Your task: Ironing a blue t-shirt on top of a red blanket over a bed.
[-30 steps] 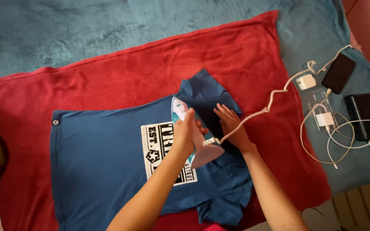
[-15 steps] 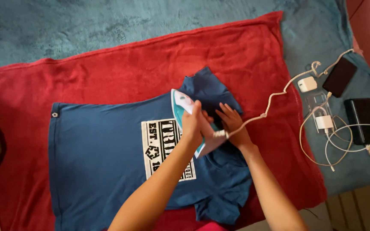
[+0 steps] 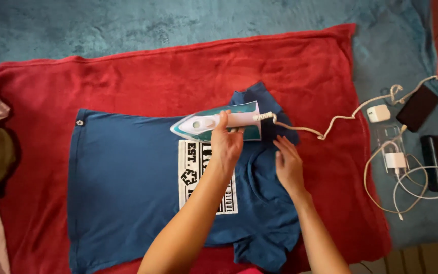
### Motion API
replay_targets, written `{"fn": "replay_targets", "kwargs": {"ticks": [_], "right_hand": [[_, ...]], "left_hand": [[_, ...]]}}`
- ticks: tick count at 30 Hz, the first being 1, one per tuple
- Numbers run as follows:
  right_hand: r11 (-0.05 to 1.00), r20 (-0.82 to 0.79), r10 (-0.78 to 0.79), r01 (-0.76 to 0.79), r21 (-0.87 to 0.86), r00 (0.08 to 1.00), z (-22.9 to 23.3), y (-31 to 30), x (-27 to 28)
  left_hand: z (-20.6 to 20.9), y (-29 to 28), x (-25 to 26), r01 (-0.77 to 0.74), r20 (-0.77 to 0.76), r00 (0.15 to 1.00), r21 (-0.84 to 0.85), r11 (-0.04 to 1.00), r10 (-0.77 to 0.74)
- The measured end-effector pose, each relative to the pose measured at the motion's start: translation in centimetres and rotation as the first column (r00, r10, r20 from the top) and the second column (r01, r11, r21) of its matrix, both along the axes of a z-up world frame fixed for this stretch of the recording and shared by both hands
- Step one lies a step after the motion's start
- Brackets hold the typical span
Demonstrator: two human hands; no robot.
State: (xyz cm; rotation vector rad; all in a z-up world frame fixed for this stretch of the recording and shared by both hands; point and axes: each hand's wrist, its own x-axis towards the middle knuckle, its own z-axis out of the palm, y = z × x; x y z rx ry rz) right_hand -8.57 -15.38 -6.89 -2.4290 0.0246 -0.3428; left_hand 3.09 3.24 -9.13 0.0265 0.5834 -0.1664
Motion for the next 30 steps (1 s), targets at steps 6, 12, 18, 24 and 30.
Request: {"fn": "replay_targets", "kwargs": {"ticks": [6,12,18,24,30], "right_hand": [[0.951,-0.015,0.072,-0.073,-0.299,0.997,-2.5,1.5,0.2],[0.93,-0.083,0.08,-0.105,-0.352,0.993,-1.4,1.0,0.2],[0.976,0.106,-0.094,0.113,-0.188,0.99,-1.3,-0.2,-2.3],[0.883,-0.311,-0.434,0.468,0.041,0.846,-3.2,-3.0,-7.4],[0.946,-0.58,-0.061,0.232,0.226,0.812,-7.3,-8.2,-9.8]], "left_hand": [[1.6,3.6,1.0,0.053,0.022,0.998,-0.022,0.998,-0.053],[3.6,6.2,0.9,0.118,0.012,0.992,0.171,0.978,-0.122],[4.2,4.8,-1.6,0.365,-0.023,0.916,0.465,0.807,-0.401],[9.3,-1.9,-10.2,0.415,-0.123,0.902,0.509,0.754,-0.413],[10.1,-5.6,-19.2,0.475,-0.157,0.848,0.649,0.594,-0.506]]}}
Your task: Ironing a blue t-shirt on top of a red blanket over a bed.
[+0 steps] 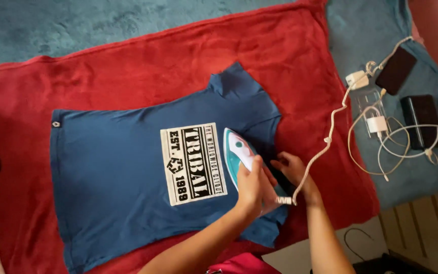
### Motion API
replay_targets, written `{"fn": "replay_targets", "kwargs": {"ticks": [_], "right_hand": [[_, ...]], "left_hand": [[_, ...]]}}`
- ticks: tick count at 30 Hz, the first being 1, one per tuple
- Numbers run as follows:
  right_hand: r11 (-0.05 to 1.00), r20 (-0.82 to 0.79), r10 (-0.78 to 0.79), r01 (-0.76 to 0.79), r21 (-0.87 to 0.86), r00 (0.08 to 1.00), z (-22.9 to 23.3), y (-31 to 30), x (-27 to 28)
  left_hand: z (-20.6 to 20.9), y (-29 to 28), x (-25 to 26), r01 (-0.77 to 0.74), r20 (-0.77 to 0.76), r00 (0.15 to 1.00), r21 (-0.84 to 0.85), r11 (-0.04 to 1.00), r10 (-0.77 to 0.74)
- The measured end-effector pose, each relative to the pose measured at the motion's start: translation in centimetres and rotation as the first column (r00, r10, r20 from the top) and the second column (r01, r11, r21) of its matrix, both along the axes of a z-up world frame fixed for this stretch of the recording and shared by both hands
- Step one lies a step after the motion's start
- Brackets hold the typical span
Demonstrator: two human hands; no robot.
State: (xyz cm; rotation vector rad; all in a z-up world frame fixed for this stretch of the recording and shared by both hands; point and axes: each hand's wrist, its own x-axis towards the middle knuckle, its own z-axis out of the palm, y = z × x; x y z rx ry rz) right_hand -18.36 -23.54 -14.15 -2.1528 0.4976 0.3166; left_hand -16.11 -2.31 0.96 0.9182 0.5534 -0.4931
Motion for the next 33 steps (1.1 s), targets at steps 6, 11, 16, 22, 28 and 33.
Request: {"fn": "replay_targets", "kwargs": {"ticks": [6,11,16,22,28,33], "right_hand": [[0.997,0.038,0.033,-0.03,-0.071,0.999,-4.4,-1.3,-0.9],[0.99,0.093,-0.112,0.103,0.096,0.989,-5.3,-0.4,-1.7],[0.972,0.111,-0.175,0.154,0.176,0.978,-3.8,0.6,-1.6],[0.974,0.11,-0.216,0.208,0.086,0.97,-3.2,1.2,-1.8],[0.968,0.173,-0.234,0.212,0.138,0.957,-3.3,1.5,-1.8],[0.971,0.212,-0.235,0.221,0.087,0.948,-2.0,2.1,-1.9]], "left_hand": [[-1.2,0.4,0.3,0.095,-0.019,0.995,-0.122,0.988,-0.098],[-1.3,1.0,1.5,0.16,-0.047,0.985,-0.137,0.978,-0.167],[-1.4,1.6,0.4,0.223,-0.062,0.972,-0.092,0.971,-0.229],[-1.4,1.5,2.0,0.318,-0.04,0.946,-0.069,0.946,-0.321],[-2.8,1.6,2.0,0.465,-0.03,0.884,-0.063,0.883,-0.467],[-2.2,0.5,3.3,0.49,-0.016,0.871,-0.04,0.871,-0.491]]}}
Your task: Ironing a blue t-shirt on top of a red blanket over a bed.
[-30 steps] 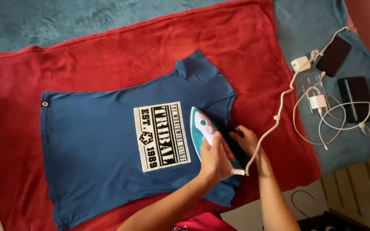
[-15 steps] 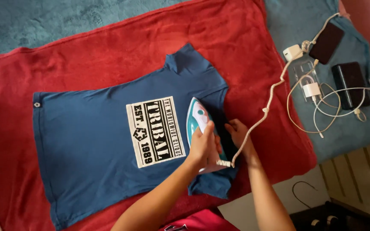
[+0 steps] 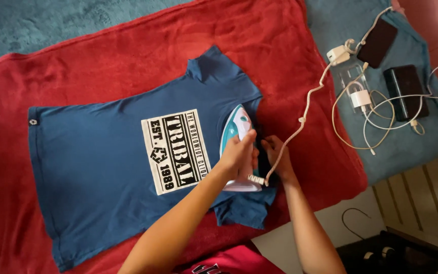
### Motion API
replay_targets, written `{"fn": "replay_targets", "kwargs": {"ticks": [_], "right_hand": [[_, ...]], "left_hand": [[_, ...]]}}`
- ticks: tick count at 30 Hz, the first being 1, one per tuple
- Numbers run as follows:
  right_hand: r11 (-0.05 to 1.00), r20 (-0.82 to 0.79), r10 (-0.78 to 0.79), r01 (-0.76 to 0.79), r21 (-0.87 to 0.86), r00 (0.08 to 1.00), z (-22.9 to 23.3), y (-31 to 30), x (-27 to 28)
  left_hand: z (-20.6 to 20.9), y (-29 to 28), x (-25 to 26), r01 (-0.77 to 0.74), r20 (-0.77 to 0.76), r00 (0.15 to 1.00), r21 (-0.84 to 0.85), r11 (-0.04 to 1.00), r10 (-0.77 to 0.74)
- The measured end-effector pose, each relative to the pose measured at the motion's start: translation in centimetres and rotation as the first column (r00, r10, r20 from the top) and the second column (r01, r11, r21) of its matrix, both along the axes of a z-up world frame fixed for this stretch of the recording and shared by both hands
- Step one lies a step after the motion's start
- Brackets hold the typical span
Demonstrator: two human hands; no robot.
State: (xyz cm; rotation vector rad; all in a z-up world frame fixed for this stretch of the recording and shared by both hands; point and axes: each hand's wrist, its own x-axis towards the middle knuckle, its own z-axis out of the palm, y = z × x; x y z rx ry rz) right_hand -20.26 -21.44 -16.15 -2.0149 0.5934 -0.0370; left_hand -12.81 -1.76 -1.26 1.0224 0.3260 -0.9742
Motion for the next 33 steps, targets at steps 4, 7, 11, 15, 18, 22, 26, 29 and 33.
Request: {"fn": "replay_targets", "kwargs": {"ticks": [4,7,11,15,18,22,26,29,33], "right_hand": [[1.0,-0.019,-0.004,0.004,0.005,1.0,-1.3,-0.7,0.1],[0.998,-0.033,0.031,-0.029,0.064,0.999,-2.4,-1.7,-0.3],[0.828,-0.049,-0.176,0.175,0.532,0.983,0.7,-2.5,-1.8],[0.504,-0.059,-0.428,0.293,0.813,0.902,5.7,-3.3,-1.3],[0.423,-0.014,-0.482,0.247,0.872,0.876,8.8,-4.2,0.8],[0.259,0.028,-0.589,0.156,0.953,0.808,7.8,-7.9,5.6],[0.287,0.03,-0.576,0.168,0.943,0.817,9.4,-8.6,15.1],[0.448,0.073,-0.445,0.151,0.881,0.893,12.5,-8.4,23.4],[0.567,0.25,-0.328,-0.022,0.823,0.911,12.3,-10.4,32.6]], "left_hand": [[0.2,0.3,-1.2,0.028,-0.013,0.999,-0.023,0.999,-0.029],[0.0,-0.2,-1.6,0.054,-0.073,0.996,-0.031,0.998,-0.056],[0.7,-0.5,-2.0,0.029,-0.077,0.997,-0.004,1.0,-0.029],[3.3,-0.4,-0.3,0.051,-0.19,0.98,-0.013,0.999,-0.053],[4.1,-0.7,2.2,0.078,-0.237,0.968,-0.043,0.996,-0.086],[3.4,-1.6,7.6,0.057,-0.115,0.991,-0.114,0.992,-0.071],[2.2,-3.0,16.1,0.026,0.242,0.97,-0.109,0.994,0.001],[2.4,-3.4,23.0,-0.004,0.564,0.826,-0.02,1.0,0.015],[-1.2,-4.3,31.4,-0.078,0.859,0.511,0.07,0.994,-0.02]]}}
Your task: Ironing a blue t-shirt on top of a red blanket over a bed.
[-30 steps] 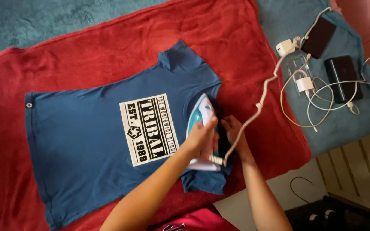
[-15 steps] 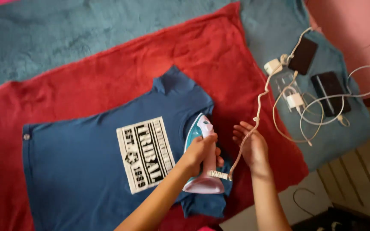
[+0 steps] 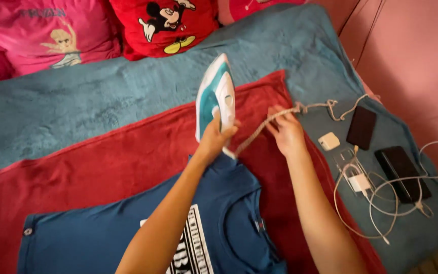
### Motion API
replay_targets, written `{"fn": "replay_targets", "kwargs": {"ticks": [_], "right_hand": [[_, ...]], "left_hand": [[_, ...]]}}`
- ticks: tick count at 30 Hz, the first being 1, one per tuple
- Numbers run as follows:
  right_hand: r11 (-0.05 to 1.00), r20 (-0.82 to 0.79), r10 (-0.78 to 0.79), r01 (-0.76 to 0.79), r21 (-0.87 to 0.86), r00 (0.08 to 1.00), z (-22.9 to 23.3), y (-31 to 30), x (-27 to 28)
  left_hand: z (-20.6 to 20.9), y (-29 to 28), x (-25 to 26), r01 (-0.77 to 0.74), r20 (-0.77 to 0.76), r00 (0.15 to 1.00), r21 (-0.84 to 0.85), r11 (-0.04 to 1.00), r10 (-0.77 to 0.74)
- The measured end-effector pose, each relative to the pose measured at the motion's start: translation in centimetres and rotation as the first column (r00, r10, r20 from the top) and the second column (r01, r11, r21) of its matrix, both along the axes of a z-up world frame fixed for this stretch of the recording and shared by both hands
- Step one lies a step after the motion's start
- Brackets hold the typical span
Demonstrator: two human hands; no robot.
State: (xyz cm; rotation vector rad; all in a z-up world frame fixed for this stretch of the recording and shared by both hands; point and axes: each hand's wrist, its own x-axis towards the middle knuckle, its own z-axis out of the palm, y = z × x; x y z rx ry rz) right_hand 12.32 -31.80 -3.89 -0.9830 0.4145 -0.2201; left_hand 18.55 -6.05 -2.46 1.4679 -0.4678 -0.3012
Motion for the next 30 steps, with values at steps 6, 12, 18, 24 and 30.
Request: {"fn": "replay_targets", "kwargs": {"ticks": [6,12,18,24,30], "right_hand": [[0.995,-0.113,0.021,-0.032,-0.092,0.993,-4.6,3.2,3.1],[0.85,-0.39,0.097,-0.28,-0.447,0.916,-14.7,5.5,-2.1],[0.618,-0.428,0.14,-0.416,-0.667,0.893,-15.2,5.8,-3.8],[0.429,-0.518,0.16,-0.531,-0.73,0.841,-9.4,9.0,-6.6],[0.599,-0.43,0.246,-0.484,-0.637,0.869,-7.2,10.2,-7.5]], "left_hand": [[-5.1,1.1,3.8,-0.169,-0.024,0.985,0.082,0.982,0.172],[-10.3,2.5,4.6,-0.315,0.26,0.94,0.416,0.853,0.221],[-7.2,6.2,-0.2,-0.378,0.391,0.895,0.409,0.83,0.215],[-0.3,9.0,-14.1,-0.492,0.631,0.773,0.532,0.689,0.065],[-5.0,5.2,-29.6,0.325,0.136,0.812,0.702,0.634,-0.567]]}}
